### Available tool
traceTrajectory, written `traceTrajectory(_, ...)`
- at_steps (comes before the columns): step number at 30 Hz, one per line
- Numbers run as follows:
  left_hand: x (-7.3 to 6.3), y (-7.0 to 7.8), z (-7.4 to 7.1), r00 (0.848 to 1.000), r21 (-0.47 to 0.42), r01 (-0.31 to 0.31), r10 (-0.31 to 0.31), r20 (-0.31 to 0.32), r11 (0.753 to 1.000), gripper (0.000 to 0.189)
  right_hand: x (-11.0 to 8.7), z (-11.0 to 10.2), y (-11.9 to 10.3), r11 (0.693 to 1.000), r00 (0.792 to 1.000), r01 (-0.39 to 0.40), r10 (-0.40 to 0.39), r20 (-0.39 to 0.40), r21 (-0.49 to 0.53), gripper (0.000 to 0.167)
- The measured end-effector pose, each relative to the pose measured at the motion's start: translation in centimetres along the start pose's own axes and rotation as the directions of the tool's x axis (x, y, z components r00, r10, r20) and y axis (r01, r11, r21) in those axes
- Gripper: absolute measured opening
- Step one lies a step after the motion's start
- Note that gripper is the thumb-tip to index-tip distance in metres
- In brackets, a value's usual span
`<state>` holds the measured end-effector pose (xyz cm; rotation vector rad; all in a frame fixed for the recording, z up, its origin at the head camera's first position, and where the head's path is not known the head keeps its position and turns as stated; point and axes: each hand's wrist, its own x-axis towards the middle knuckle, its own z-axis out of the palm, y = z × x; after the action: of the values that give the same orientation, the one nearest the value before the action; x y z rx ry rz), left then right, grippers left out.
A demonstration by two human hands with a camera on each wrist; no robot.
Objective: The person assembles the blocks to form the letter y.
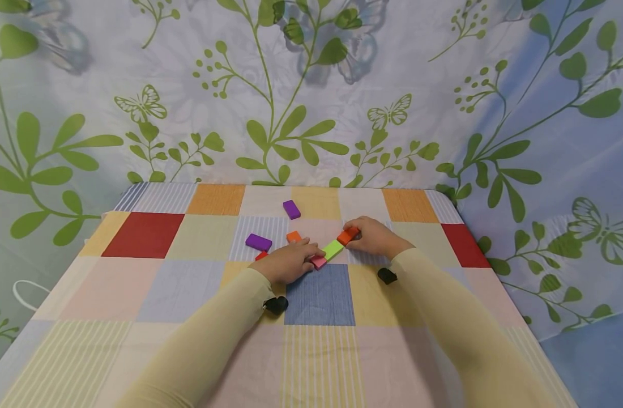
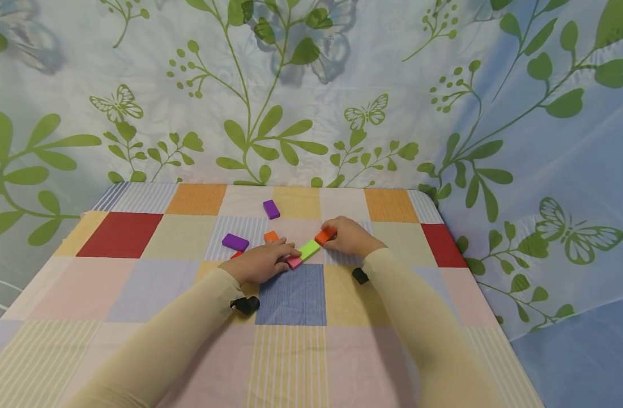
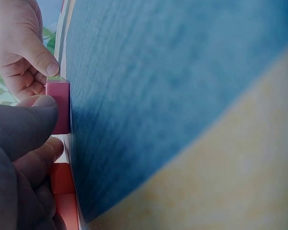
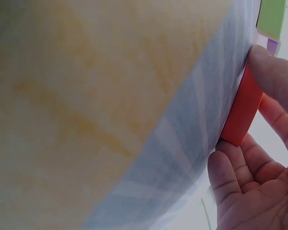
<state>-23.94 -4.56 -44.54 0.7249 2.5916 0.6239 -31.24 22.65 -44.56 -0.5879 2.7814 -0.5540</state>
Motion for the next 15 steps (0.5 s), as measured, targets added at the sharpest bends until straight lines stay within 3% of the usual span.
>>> traceTrajectory(15, -0.11, -0.02, 0.03, 1.000, -0.005, 0.002, -0.002, 0.004, 1.000, 0.043, -0.23, 0.33, -0.24, 1.000, 1.000, 0.011, -0.011, -0.013, 0.008, 0.045)
